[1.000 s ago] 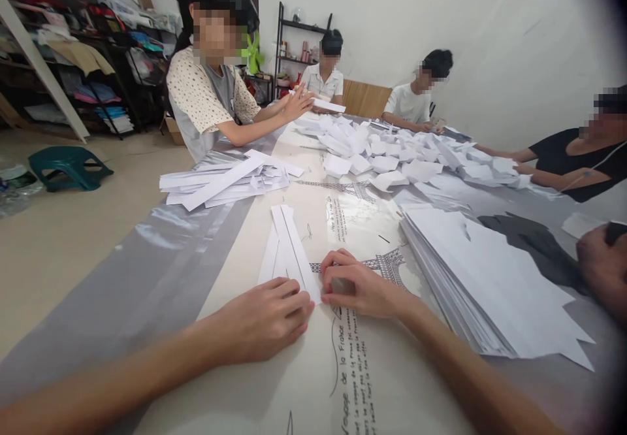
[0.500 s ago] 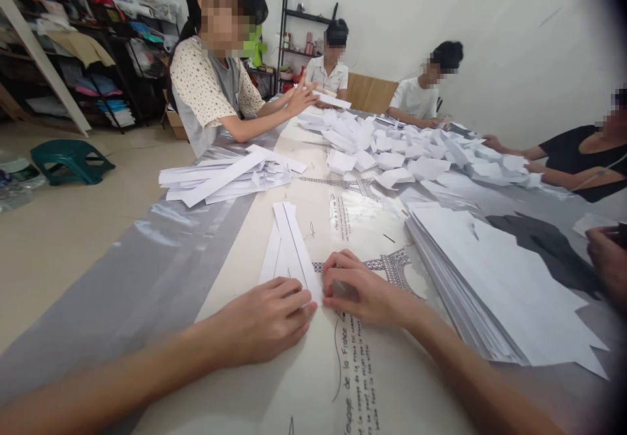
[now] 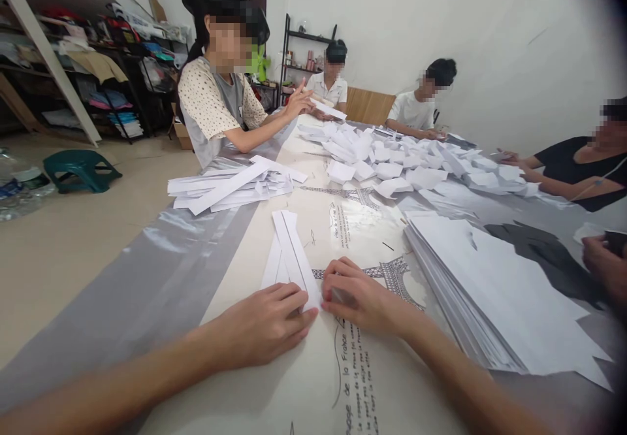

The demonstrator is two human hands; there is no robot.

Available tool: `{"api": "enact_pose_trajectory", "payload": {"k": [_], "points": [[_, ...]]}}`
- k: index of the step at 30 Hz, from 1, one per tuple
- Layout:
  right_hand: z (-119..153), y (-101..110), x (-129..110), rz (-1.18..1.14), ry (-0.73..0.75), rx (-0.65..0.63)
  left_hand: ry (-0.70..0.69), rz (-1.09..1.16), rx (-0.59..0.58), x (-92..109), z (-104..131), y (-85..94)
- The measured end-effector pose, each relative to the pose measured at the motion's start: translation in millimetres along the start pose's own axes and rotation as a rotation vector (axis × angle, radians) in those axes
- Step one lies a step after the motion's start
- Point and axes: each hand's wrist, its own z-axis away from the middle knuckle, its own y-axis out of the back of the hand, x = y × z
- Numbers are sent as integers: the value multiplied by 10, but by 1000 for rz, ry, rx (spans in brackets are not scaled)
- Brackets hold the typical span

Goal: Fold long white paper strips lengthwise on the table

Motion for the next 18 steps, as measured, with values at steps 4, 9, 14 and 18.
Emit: {"api": "enact_pose_trajectory", "payload": {"k": [4, 9, 14, 18], "points": [[-2, 4, 1, 12, 17, 4, -24, 49, 23, -28, -2, 28], [0, -3, 7, -4, -2, 14, 48, 101, -9, -32, -18, 41], [-8, -4, 13, -50, -5, 13, 30, 150, -19, -66, 7, 43], [-5, 13, 22, -66, -17, 14, -2, 217, 4, -112, 35, 69]]}}
